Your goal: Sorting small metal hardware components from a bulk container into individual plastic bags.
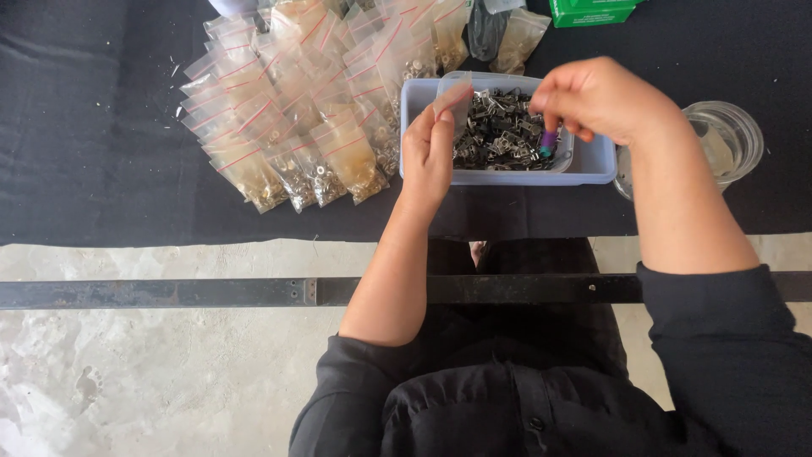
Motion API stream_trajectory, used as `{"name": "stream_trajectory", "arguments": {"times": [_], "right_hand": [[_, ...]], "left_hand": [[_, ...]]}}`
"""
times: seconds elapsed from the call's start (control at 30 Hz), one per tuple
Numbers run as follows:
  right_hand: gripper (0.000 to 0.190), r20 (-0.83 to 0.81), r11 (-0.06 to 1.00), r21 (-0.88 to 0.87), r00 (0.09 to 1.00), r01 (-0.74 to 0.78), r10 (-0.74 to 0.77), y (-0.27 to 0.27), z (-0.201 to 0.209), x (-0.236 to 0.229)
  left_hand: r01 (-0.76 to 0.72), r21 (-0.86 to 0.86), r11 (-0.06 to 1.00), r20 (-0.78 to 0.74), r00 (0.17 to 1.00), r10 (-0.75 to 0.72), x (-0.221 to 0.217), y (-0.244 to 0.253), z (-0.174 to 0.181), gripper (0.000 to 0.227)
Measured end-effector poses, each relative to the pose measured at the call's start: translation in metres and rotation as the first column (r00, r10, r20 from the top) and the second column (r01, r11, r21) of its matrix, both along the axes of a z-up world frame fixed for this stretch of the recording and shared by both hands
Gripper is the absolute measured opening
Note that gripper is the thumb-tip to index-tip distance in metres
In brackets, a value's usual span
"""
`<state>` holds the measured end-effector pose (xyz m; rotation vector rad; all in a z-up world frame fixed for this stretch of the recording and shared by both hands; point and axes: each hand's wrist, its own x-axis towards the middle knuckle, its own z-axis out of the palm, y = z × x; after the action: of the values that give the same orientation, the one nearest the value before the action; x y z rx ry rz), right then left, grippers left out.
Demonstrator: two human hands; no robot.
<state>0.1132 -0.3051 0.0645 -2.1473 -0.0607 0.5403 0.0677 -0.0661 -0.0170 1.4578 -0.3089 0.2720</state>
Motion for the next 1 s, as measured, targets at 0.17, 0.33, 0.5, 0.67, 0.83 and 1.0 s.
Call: {"name": "stream_trajectory", "arguments": {"times": [0.17, 0.33, 0.5, 0.67, 0.83, 1.0], "right_hand": [[0.028, -0.040, 0.673, -0.719, 0.977, -0.174, 0.210, 0.026, 0.010, 0.000], [0.022, -0.059, 0.585, -0.783, 0.961, -0.213, 0.271, 0.024, 0.007, 0.006], [0.016, -0.133, 0.905, 0.414, 0.990, 0.102, -0.051, 0.001, -0.012, 0.011], [0.018, -0.196, 0.804, 0.556, 0.974, 0.208, -0.116, 0.012, -0.035, 0.019], [0.011, 0.062, 0.997, -0.069, 0.997, 0.044, -0.039, 0.051, -0.010, 0.018], [0.022, 0.074, 0.669, -0.714, 0.927, -0.208, 0.368, 0.067, -0.014, 0.031]], "left_hand": [[-0.069, 0.082, 0.994, 0.165, 0.985, 0.055, 0.003, -0.003, -0.008, 0.031], [-0.093, 0.043, 0.995, 0.158, 0.984, 0.085, 0.004, -0.003, -0.011, 0.021], [-0.089, -0.002, 0.996, 0.117, 0.989, 0.089, 0.002, -0.003, -0.010, 0.024], [-0.100, 0.029, 0.995, 0.053, 0.994, 0.098, 0.001, -0.005, -0.002, 0.024], [-0.129, 0.092, 0.987, 0.096, 0.988, 0.120, 0.004, -0.003, -0.006, 0.027], [-0.120, 0.153, 0.981, 0.087, 0.990, 0.108, 0.009, -0.002, -0.015, 0.032]]}}
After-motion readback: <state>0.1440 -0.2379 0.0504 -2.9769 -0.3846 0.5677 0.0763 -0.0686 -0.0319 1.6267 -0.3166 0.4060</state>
